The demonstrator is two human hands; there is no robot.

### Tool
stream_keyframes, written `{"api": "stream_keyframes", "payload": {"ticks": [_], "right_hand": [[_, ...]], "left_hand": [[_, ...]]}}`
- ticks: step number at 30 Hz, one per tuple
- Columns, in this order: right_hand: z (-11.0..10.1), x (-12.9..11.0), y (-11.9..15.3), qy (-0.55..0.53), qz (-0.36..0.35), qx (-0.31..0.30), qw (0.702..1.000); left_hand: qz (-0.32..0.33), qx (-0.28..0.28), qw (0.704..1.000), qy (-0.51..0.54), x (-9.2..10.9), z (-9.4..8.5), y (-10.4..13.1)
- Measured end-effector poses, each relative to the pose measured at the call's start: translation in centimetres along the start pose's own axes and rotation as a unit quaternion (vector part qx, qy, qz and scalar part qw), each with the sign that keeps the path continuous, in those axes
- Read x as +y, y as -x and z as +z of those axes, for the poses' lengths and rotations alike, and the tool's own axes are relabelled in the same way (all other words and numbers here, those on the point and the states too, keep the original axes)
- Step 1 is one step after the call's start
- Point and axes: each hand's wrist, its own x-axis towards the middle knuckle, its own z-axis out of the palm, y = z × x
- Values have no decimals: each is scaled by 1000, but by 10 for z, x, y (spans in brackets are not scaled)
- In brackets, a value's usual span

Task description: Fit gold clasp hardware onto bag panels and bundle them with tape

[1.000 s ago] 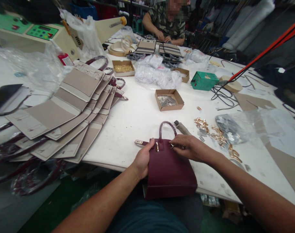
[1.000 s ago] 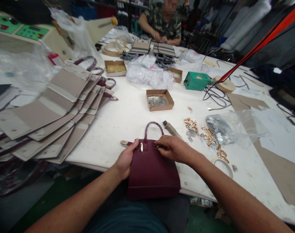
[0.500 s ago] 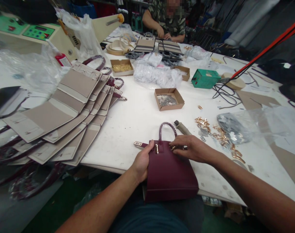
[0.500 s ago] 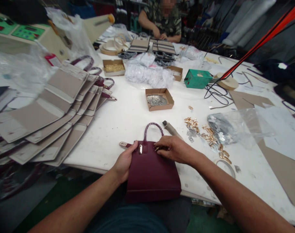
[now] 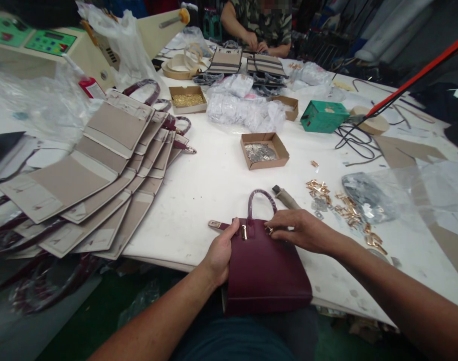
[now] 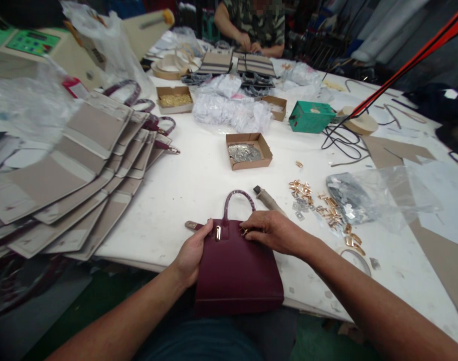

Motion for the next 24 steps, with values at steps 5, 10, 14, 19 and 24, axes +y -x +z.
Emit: {"api": "stream_keyframes", "payload": {"ticks": [5, 10, 14, 19, 24], "right_hand": [[1, 0, 6, 26, -9, -15, 1000], [7, -5, 9, 73, -24, -3, 997], [17, -4, 10, 149, -23, 14, 988], [33, -5, 14, 194, 5, 51, 980], [46, -14, 22, 195, 28, 93, 976]], "left_hand": [[8, 8, 1000, 4, 0, -3, -3], [6, -2, 1000, 0, -1, -4, -5], [2, -18, 1000, -5, -1, -2, -3], [16, -5, 1000, -14, -2, 0, -1], [27, 13, 999, -27, -7, 1, 1]]}}
